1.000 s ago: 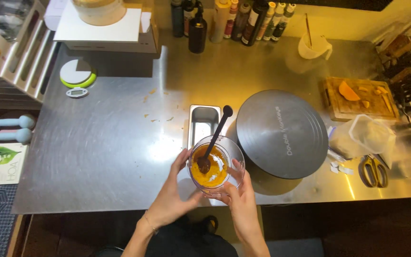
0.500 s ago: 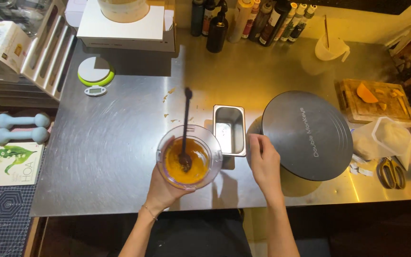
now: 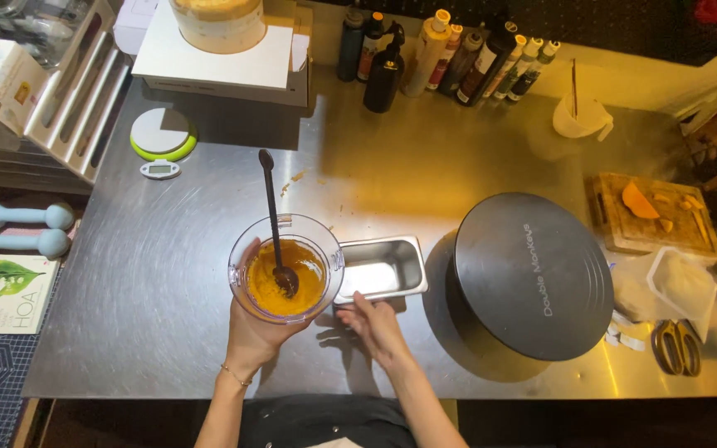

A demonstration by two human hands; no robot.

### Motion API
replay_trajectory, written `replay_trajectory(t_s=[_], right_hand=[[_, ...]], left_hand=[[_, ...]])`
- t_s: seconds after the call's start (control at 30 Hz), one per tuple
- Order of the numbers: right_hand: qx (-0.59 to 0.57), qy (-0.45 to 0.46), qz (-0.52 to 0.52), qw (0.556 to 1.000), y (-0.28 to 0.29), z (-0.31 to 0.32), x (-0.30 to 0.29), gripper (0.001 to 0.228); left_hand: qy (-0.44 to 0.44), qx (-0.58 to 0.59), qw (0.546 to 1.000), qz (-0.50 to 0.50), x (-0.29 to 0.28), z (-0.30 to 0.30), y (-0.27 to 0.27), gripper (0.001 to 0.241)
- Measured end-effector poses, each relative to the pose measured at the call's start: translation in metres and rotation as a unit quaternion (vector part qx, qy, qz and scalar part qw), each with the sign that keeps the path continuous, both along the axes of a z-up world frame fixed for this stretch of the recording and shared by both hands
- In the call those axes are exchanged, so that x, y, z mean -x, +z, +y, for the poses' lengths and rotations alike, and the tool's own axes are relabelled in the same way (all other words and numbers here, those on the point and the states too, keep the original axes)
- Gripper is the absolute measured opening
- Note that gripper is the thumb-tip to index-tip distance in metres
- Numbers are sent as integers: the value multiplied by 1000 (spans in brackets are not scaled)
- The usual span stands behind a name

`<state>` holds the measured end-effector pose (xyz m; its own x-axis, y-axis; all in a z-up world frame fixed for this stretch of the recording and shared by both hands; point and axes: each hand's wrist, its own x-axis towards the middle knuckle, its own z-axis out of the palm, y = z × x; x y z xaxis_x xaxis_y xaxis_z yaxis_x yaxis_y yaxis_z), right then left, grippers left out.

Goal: Transferring a liquid ingredient from a plastic measuring cup into a metal container and then cleaning the stainless steel workbench.

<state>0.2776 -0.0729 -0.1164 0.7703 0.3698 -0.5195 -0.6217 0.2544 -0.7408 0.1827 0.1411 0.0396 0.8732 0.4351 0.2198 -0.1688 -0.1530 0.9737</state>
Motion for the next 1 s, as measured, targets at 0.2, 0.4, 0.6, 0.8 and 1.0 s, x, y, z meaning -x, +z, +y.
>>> replay_trajectory(t_s=[0.2,0.4,0.6,0.8,1.0], right_hand=[[30,193,59,979,69,-1,7,40],[241,97,-321,911,214,-8,-42,28],[126,149,-474,859,260,18,-54,41],[264,279,-503,774,281,8,-5,12],[225,65,-473,850,291,4,8,14]], left_hand=[[24,-15,1000,8,-5,-1,-5,122],[-69,-47,995,63,-8,-2,11,125],[-144,-54,985,77,-16,-19,7,116],[-64,-51,995,52,-14,-18,-2,114],[-53,-118,991,21,-11,-20,2,117]])
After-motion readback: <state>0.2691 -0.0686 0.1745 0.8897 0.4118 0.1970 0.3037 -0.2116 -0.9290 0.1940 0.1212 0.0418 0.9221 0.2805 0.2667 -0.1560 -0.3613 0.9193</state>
